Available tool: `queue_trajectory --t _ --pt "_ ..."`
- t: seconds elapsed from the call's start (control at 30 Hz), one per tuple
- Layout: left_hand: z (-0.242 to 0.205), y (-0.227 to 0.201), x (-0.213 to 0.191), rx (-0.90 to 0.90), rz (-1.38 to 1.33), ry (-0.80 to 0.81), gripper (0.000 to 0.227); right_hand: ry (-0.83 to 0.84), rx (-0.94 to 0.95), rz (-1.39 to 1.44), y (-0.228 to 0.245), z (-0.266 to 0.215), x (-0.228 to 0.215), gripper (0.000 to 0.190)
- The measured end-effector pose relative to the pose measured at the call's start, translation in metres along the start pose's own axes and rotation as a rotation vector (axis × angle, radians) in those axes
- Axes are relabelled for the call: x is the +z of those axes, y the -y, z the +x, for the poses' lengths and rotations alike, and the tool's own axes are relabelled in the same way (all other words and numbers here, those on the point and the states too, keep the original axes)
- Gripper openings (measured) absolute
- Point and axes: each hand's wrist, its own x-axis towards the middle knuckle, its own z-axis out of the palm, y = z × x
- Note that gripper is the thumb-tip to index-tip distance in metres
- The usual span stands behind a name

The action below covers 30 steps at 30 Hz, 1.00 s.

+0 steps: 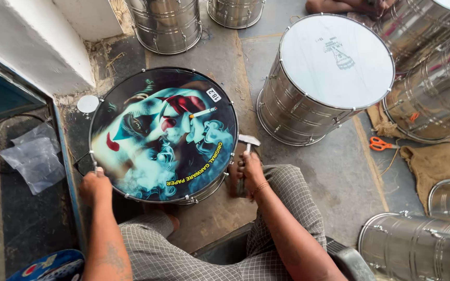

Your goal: The person sits on the floor and uses a wrench to tighten the tension rods on a drum with a Joker graphic. They systematically move around the drum head, adjusting each rod to secure the drum skin.

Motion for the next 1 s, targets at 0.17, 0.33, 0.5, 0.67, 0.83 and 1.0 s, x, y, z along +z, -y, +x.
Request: queue_trajectory --t 0.17,0.33,0.5,0.67,0.83,1.0 --pt "0.006 0.007 -0.002 0.03 -0.04 -0.013 0.04 -0.091 -0.198 0.072 0.023 -0.028 0.028 0.016" --pt "0.009 0.01 0.001 0.028 -0.07 -0.028 0.037 -0.114 -0.117 -0.06 0.02 -0.036 0.031 0.019" --pt "0.008 0.013 0.004 0.026 -0.045 -0.003 0.037 -0.093 -0.164 -0.033 0.025 -0.037 0.03 0.021" --pt "0.008 0.009 0.003 -0.001 -0.067 -0.01 0.037 -0.048 -0.063 -0.233 0.025 -0.038 0.031 0.019" --pt "0.004 0.003 0.003 -0.06 -0.21 0.037 0.038 -0.121 -0.276 -0.078 0.041 -0.022 0.024 0.018" --pt "0.0 0.0 0.006 -0.045 -0.14 0.006 0.037 0.051 -0.098 -0.236 0.054 -0.021 0.019 0.019"
